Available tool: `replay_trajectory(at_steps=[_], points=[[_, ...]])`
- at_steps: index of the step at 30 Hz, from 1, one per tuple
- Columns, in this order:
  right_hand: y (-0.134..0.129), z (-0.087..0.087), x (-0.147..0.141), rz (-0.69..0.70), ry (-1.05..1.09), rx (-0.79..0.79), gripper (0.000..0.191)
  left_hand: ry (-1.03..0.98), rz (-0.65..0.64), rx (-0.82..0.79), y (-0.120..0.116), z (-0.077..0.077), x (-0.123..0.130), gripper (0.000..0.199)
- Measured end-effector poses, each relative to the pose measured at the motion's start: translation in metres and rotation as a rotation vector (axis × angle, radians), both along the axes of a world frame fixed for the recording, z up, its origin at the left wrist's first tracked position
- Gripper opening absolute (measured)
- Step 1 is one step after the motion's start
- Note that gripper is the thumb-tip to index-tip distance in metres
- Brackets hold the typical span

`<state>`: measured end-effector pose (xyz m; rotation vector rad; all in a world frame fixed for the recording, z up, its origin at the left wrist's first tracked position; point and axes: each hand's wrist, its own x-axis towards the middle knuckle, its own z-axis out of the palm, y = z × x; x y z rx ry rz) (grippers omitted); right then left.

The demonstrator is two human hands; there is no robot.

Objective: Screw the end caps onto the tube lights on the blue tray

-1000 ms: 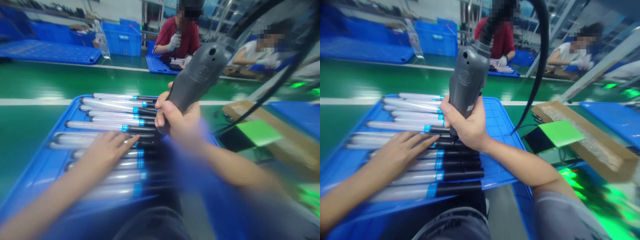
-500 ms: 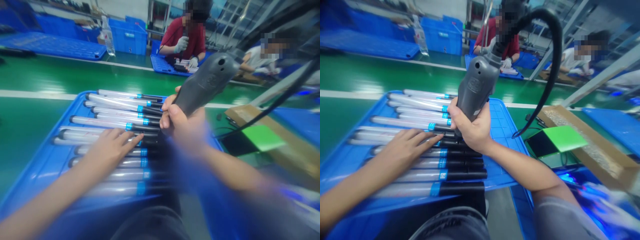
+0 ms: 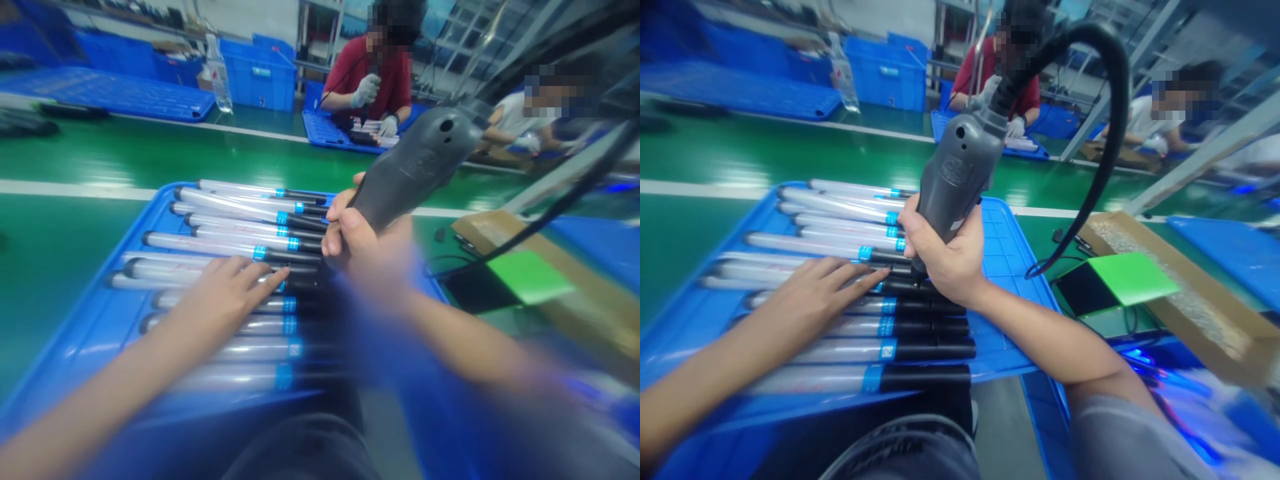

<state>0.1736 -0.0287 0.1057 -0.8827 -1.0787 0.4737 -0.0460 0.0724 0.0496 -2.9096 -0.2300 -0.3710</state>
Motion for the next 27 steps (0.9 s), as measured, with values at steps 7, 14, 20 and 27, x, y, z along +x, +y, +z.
replay_trajectory(at_steps=[7,14,20,27], points=[[0.001,-0.003,0.000,-0.011,-0.011,-0.016,0.039,0.007,0.004,-0.068,-0.001,0.001,0.000,0.062],[0.001,0.000,-0.007,-0.016,-0.019,-0.041,0.035,-0.033,-0.022,-0.018,0.001,-0.002,0.000,0.061],[0.001,0.001,-0.007,-0.016,-0.005,-0.015,0.035,-0.017,-0.032,0.045,0.001,0.000,0.000,0.060],[0.005,0.007,0.006,-0.119,-0.030,0.078,0.030,-0.049,-0.048,0.054,0.006,-0.008,-0.003,0.053]])
